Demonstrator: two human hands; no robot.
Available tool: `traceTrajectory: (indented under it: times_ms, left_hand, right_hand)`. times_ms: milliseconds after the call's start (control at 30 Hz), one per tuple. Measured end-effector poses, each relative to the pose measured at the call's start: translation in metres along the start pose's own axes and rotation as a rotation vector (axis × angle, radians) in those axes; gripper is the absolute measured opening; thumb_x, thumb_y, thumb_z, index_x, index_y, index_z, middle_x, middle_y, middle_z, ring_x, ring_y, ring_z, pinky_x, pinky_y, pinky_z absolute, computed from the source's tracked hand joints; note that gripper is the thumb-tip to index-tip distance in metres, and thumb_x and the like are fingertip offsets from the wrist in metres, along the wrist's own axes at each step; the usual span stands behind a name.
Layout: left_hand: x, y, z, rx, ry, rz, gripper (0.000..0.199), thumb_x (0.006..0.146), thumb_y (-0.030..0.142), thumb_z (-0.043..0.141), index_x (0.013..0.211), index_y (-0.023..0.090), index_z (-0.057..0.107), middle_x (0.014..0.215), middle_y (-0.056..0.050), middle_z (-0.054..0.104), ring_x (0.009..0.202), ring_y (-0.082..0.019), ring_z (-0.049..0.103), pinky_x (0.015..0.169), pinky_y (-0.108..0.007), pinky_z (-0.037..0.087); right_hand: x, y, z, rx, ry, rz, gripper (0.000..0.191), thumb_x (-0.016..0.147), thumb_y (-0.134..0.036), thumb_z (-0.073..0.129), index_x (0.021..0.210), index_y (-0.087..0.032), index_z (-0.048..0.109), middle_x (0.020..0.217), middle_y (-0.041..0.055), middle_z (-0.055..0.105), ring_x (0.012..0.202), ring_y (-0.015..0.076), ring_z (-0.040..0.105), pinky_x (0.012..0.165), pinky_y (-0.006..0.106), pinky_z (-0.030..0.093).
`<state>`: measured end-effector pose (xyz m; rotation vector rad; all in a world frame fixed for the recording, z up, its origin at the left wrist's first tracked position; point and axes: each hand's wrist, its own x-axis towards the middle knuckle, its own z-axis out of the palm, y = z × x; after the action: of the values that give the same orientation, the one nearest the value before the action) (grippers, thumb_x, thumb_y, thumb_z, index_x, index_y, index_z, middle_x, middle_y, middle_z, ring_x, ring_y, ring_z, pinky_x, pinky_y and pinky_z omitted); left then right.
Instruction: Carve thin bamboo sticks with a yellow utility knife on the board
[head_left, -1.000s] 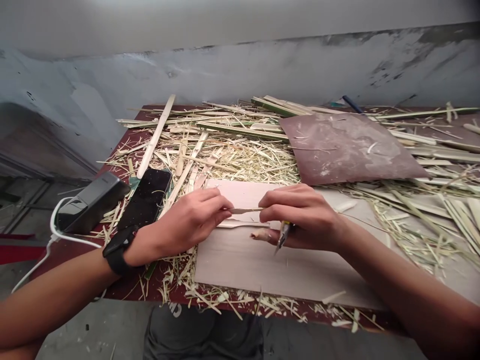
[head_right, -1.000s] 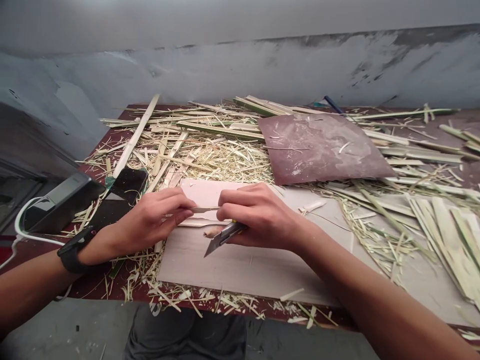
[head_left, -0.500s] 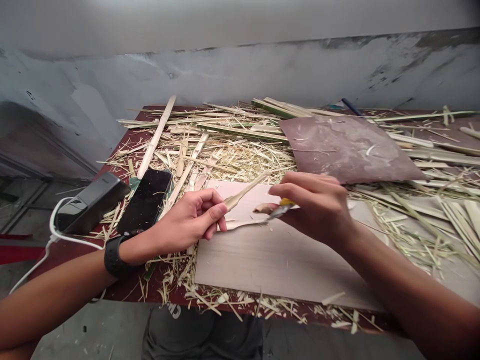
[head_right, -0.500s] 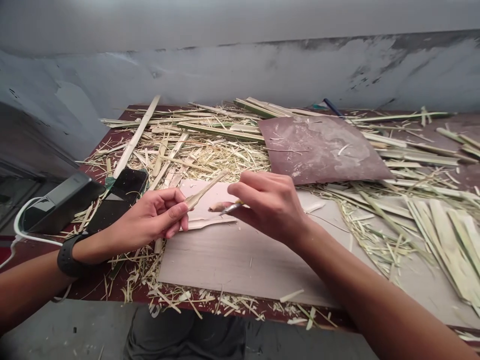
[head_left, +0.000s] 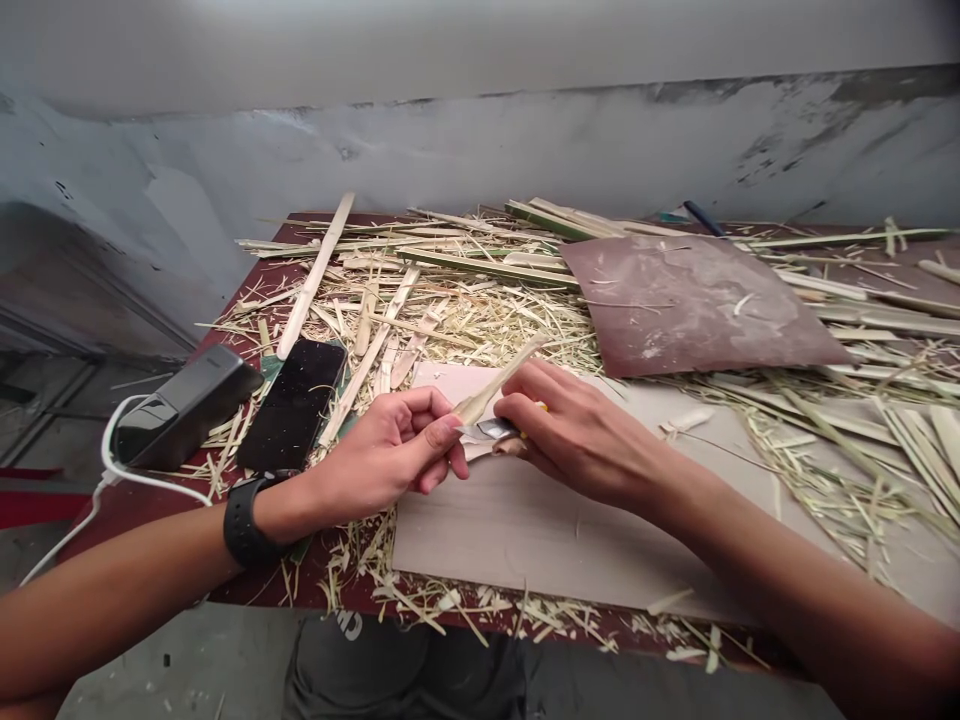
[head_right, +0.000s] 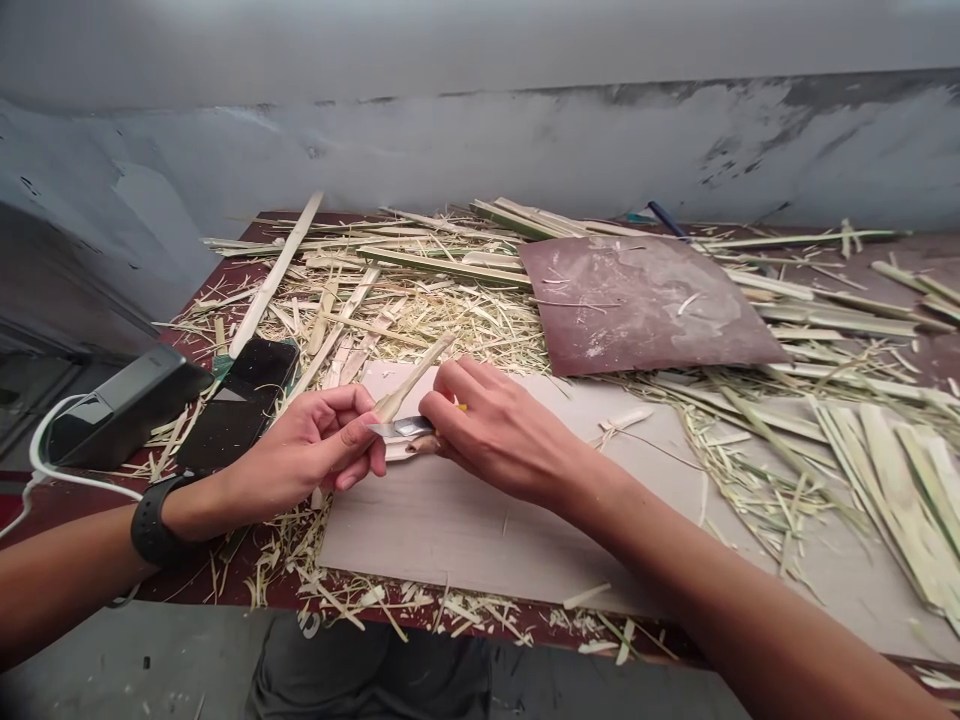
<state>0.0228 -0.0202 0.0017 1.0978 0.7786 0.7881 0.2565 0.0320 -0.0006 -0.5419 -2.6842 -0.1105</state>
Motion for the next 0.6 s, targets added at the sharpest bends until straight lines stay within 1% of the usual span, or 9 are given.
traceTrajectory:
  times_ms: [67,167,233,333,433,500,600]
  left_hand:
    - [-0.0007,-0.0006,0.0008,-0.024,-0.012,-0.001,0.029,0.101,0.036,0.061,0.083,0.016,0.051,0.074,-0.003,0.070,0.047,-0.003,0.046,0.044,-0.015,0.029]
    - [-0.0012,-0.0013,0.0021,-0.057,-0.017,-0.011,0.029,0.100,0.036,0.063,0.083,0.016,0.050,0.074,-0.003,0.071,0.047,-0.003,0.047,0.044,-0.015,0.029]
    - [-0.0010,-0.0017,0.0026,-0.072,-0.011,-0.024,0.029,0.100,0.036,0.063,0.083,0.016,0.051,0.073,-0.003,0.071,0.047,-0.003,0.047,0.043,-0.015,0.028]
    - [-0.0004,-0.0022,0.0018,-0.092,-0.013,-0.021,0.029,0.100,0.037,0.064,0.084,0.017,0.051,0.073,-0.002,0.071,0.047,-0.003,0.047,0.044,-0.015,0.028]
    - [0.0001,-0.0032,0.0001,-0.096,-0.027,0.001,0.030,0.099,0.039,0.065,0.084,0.016,0.052,0.073,-0.002,0.071,0.047,-0.003,0.046,0.044,-0.016,0.028]
    - [0.0002,-0.0039,-0.0007,-0.092,-0.029,0.012,0.030,0.100,0.039,0.065,0.084,0.016,0.053,0.073,-0.002,0.070,0.046,-0.002,0.045,0.045,-0.016,0.028]
    - [0.0002,-0.0049,-0.0011,-0.106,-0.029,0.017,0.030,0.099,0.038,0.065,0.084,0.015,0.053,0.071,-0.001,0.068,0.046,-0.002,0.044,0.045,-0.016,0.028]
  right_hand:
    - [-0.0003,-0.0016,-0.0002,0.013,-0.006,-0.011,0.032,0.108,-0.033,0.033,0.092,-0.016,0.055,0.084,0.0057,0.054,0.069,0.0166,0.044,0.062,0.030,0.037]
    - [-0.0006,-0.0031,-0.0009,0.010,0.015,-0.037,0.039,0.109,-0.039,0.028,0.097,-0.016,0.056,0.077,0.0019,0.051,0.061,0.0148,0.042,0.056,0.030,0.033]
    - [0.0000,-0.0034,-0.0015,-0.029,0.037,-0.042,0.040,0.109,-0.040,0.026,0.098,-0.016,0.056,0.077,0.0023,0.052,0.062,0.0158,0.043,0.056,0.031,0.032]
    - [0.0016,-0.0029,-0.0013,-0.073,0.068,-0.036,0.039,0.109,-0.039,0.027,0.095,-0.017,0.056,0.078,0.0040,0.054,0.066,0.0172,0.045,0.058,0.031,0.033]
    - [0.0024,-0.0022,-0.0002,-0.061,0.089,-0.023,0.037,0.109,-0.040,0.029,0.090,-0.018,0.053,0.075,0.0033,0.055,0.063,0.0159,0.045,0.057,0.030,0.033]
    - [0.0021,-0.0019,0.0002,-0.035,0.076,-0.008,0.037,0.109,-0.043,0.030,0.089,-0.019,0.051,0.073,0.0019,0.055,0.060,0.0145,0.044,0.055,0.029,0.032]
    - [0.0009,-0.0016,0.0000,0.023,0.021,-0.003,0.039,0.110,-0.044,0.029,0.088,-0.020,0.049,0.070,0.0001,0.054,0.058,0.0135,0.045,0.055,0.028,0.031]
